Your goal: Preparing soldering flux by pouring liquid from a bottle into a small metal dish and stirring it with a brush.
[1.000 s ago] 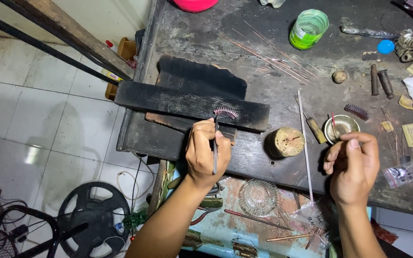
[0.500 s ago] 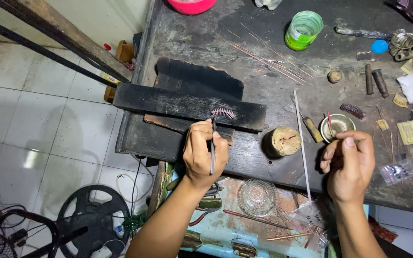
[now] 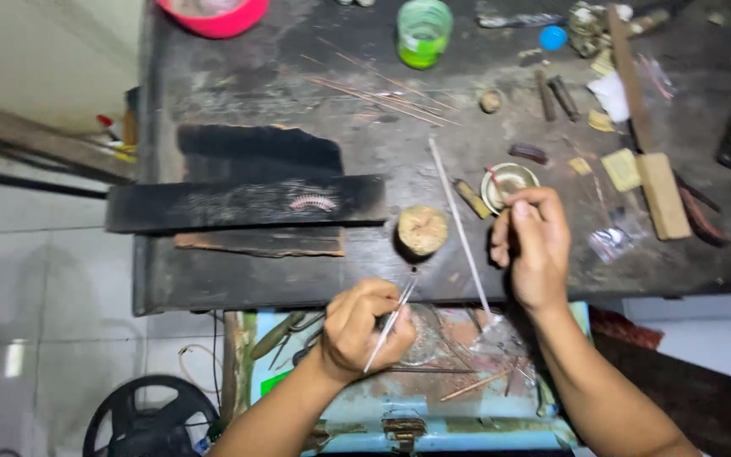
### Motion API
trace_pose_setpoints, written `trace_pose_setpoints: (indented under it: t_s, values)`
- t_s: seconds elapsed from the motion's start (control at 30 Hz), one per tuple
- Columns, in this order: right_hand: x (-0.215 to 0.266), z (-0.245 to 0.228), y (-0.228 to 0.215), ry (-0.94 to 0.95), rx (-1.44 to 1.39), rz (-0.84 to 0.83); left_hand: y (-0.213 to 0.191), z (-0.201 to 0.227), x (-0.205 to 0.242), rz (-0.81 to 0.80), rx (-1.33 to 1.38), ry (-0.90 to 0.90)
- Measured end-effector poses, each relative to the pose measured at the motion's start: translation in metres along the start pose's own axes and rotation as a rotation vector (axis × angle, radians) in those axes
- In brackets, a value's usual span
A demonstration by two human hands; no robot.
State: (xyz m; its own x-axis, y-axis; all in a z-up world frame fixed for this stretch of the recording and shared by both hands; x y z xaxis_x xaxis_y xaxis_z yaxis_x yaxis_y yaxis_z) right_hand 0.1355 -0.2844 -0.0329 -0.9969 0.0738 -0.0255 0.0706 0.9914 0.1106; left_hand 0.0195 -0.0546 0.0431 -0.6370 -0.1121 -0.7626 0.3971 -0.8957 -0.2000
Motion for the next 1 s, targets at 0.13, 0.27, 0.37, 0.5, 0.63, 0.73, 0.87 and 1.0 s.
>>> trace_pose_setpoints:
  t_s: [0.13, 0.27, 0.37, 0.5, 0.63, 0.73, 0.87, 1.0]
  values:
    - [-0.001, 0.0, -0.001, -0.004, -0.006, 0.004, 0.021, 0.004, 0.003, -0.088, 0.057, -0.037]
    - [-0.003, -0.001, 0.003, 0.0, -0.015, -0.028, 0.035, -0.003, 0.009, -0.174, 0.131, -0.102]
    - [-0.003, -0.002, 0.005, 0.003, -0.022, -0.034, 0.04, -0.004, 0.011, -0.216, 0.147, -0.104]
    - [-0.003, -0.002, 0.004, 0.01, -0.025, -0.044, 0.043, -0.005, 0.015, -0.247, 0.145, -0.114]
    - [-0.003, -0.005, 0.006, 0.006, -0.022, -0.056, 0.044, -0.007, 0.016, -0.247, 0.158, -0.105]
    - [-0.004, -0.005, 0.006, 0.002, -0.025, -0.057, 0.045, -0.005, 0.012, -0.248, 0.154, -0.096]
    - [-0.003, -0.004, 0.006, 0.001, -0.01, -0.056, 0.044, -0.002, 0.008, -0.252, 0.137, -0.095]
    - [-0.002, -0.006, 0.007, 0.002, -0.002, -0.05, 0.044, 0.0, 0.005, -0.259, 0.108, -0.08]
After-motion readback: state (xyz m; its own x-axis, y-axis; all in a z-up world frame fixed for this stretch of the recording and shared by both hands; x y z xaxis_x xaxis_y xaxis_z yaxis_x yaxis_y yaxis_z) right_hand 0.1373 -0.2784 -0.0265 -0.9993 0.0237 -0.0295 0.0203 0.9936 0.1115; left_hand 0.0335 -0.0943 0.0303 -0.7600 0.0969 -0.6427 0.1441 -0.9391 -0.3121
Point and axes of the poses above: each hand's wrist, its own x-axis away from the middle knuckle, its own y-axis out of the palm, z = x × y, the point moved 8 cm from there along -x, towards the middle knuckle, and after that the axes turned 1 degree about y, right-handed, at the moved point
